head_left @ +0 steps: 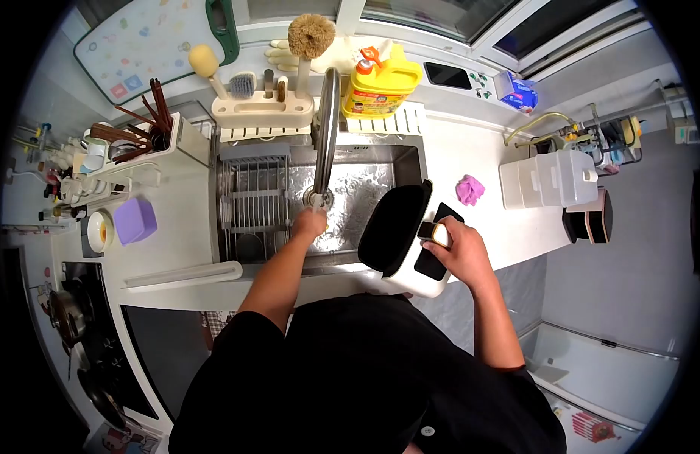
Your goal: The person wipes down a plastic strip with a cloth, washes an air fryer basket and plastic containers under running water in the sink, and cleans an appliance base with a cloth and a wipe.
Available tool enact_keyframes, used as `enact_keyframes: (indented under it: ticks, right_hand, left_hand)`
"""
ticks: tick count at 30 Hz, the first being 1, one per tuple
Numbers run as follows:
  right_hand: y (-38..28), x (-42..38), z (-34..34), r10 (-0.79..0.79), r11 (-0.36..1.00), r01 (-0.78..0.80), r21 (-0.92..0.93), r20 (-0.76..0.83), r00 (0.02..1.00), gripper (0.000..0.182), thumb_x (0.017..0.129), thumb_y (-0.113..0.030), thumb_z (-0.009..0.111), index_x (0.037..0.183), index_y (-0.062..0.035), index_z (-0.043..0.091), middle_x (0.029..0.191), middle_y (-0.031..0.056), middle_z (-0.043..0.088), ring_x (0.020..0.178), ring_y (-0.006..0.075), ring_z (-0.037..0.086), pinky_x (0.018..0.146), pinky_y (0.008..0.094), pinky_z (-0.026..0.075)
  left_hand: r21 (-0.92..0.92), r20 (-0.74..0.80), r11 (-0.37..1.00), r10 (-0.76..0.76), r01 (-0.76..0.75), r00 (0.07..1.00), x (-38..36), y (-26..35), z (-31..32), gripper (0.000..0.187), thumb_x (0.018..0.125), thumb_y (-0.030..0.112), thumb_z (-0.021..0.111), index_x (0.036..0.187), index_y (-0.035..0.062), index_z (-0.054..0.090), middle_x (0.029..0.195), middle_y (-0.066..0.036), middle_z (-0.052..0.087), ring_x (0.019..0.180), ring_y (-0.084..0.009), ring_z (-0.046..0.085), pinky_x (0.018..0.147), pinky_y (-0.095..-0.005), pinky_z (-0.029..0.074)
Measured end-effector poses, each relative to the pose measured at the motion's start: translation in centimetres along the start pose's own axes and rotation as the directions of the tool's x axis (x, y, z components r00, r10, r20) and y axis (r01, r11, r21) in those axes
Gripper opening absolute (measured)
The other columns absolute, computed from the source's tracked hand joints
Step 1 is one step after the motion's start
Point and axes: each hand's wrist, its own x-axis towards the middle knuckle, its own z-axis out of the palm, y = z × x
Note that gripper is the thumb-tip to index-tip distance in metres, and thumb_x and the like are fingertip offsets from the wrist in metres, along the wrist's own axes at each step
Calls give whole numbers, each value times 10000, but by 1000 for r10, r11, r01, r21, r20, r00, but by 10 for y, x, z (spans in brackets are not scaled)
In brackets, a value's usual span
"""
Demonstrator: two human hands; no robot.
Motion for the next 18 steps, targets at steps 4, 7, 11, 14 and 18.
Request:
enact_keyframes:
  ticks: [4,7,11,14,18]
  right_hand:
    - [-1,1,0,-17,1000,17,-6,-5,1000,340,808,-280,812,946,-53,600,822,178,681,804,400,668,696,468,525]
    - [-2,0,0,-18,1000,18,-17,11,1000,338,809,-279,810,951,-56,600,835,175,687,812,399,669,699,470,526]
    - [-1,-1,1,-35,999,35,-9,-4,999,327,810,-274,807,949,-58,604,848,171,693,813,399,670,700,471,527]
    - [0,-3,0,-41,999,41,-3,-2,999,325,808,-272,807,949,-59,606,851,170,694,813,399,671,700,472,528]
    - [0,-3,-3,-43,999,43,-4,8,999,329,807,-279,806,952,-59,609,851,170,694,815,397,673,704,473,530]
  left_hand:
    - [219,72,974,47,-62,996,-3,-7,5,575,1023,438,383,1173,-17,701,1268,-286,640,1218,-437,600,1054,-484,465]
    - [308,156,927,172,-214,973,-6,-14,11,456,1001,310,406,1112,-10,712,1215,-274,664,1148,-426,633,1007,-482,496]
    - [428,270,799,334,-424,903,-8,-31,20,349,963,192,445,1035,-3,725,1163,-246,690,1076,-416,663,950,-482,526]
    - [260,165,865,398,-429,902,-35,-40,11,311,961,153,556,1208,-14,645,1146,-247,693,1057,-404,676,933,-467,531]
    - [-185,292,970,210,-160,933,-68,-16,-43,386,953,103,648,1310,-6,548,1062,-193,687,939,-289,700,822,-426,556]
